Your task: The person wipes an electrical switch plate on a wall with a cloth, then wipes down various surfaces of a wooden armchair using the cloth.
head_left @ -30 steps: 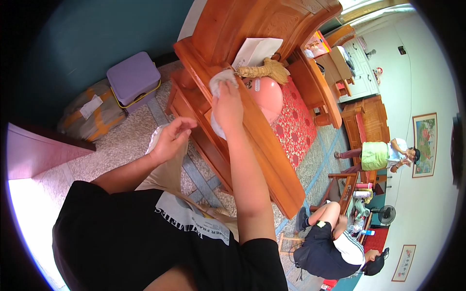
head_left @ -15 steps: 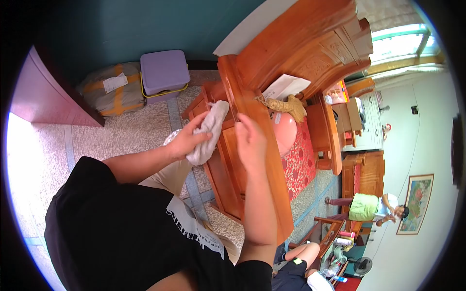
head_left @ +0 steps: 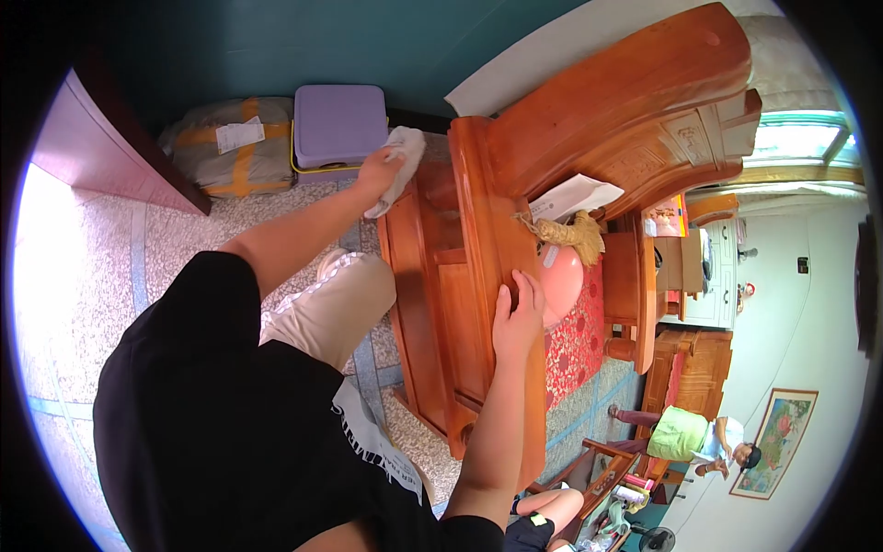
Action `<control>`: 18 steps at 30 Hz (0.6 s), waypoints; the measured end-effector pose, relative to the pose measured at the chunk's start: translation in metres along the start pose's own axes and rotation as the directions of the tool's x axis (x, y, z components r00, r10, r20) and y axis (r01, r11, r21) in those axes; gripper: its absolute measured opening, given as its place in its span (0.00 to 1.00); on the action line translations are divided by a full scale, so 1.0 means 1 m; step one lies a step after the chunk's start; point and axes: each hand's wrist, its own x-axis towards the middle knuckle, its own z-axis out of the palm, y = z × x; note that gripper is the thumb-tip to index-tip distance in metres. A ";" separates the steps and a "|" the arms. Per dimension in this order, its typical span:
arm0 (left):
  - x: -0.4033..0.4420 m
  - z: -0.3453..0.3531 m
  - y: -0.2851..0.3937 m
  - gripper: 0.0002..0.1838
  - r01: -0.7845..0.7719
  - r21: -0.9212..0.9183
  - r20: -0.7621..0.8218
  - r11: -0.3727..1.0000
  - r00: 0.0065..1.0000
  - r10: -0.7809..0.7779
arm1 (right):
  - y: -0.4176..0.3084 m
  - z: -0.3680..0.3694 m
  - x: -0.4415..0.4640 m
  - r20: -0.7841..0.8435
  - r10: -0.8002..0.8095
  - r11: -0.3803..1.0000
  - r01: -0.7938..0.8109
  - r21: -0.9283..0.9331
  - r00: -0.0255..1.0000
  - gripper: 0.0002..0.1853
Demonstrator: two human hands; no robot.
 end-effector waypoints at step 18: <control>0.053 0.058 -0.011 0.15 -0.062 0.055 0.568 0.997 0.823 0.020 | -0.003 -0.003 0.004 0.012 0.052 0.999 -0.052 -0.005 0.999 0.15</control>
